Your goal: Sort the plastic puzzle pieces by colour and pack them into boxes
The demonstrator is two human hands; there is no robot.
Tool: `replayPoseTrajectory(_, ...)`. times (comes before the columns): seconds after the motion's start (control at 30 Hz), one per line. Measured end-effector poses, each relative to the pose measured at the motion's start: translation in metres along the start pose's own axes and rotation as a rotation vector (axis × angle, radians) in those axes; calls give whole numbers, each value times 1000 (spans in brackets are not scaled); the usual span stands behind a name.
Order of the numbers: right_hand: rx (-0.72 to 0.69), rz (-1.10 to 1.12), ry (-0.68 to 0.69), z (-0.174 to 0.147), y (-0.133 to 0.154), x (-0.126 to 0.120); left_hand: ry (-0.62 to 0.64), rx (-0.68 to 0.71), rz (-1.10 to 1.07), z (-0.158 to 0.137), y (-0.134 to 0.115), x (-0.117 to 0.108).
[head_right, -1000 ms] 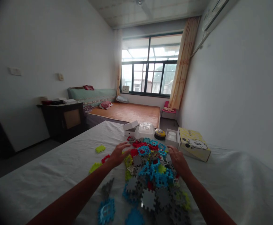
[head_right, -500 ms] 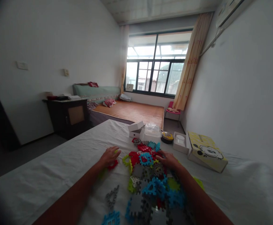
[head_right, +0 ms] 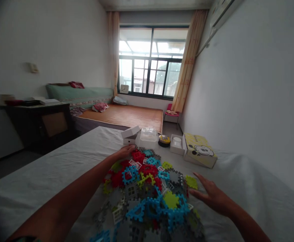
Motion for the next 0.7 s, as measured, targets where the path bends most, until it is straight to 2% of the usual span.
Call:
replayPoseTrajectory(0.07, 19, 17, 18, -16, -19, 20, 52, 39, -38, 2, -6, 12)
replayPoseTrajectory(0.13, 33, 51, -54, -18, -17, 38, 94, 64, -57, 0, -16, 18)
replayPoseTrajectory(0.2, 41, 105, -136, -9, 4, 53, 131, 88, -57, -8, -33, 19)
replayPoseTrajectory(0.27, 1, 194, -121, 4, 40, 63, 155, 126, -33, -24, -58, 15)
replayPoseTrajectory(0.33, -53, 294, -51, 12, 79, 63, 153, 189, 7, -48, -95, 10)
replayPoseTrajectory(0.4, -98, 375, -26, 10, 107, 51, 131, 287, 41, -83, -142, 10)
replayPoseTrajectory(0.47, -135, 420, -68, -2, 116, 30, 139, 545, 144, -129, -197, 20)
replayPoseTrajectory(0.57, -155, 394, -65, -38, 93, 4, 232, 899, 273, -201, -261, 53)
replayPoseTrajectory(0.63, -124, 333, 35, -69, 62, 0, 275, 1112, 383, -239, -281, 79)
replayPoseTrajectory(0.7, -113, 291, 149, -99, 35, 3, 263, 1279, 478, -262, -287, 100)
Point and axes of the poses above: each hand's wrist, its own z-axis towards the middle knuckle, its own x-axis out of the palm, y = z × x, the point moved 5 cm from there along z, towards the middle knuckle, and after that the axes turned 4 degrees about x, right-handed, at the moved point
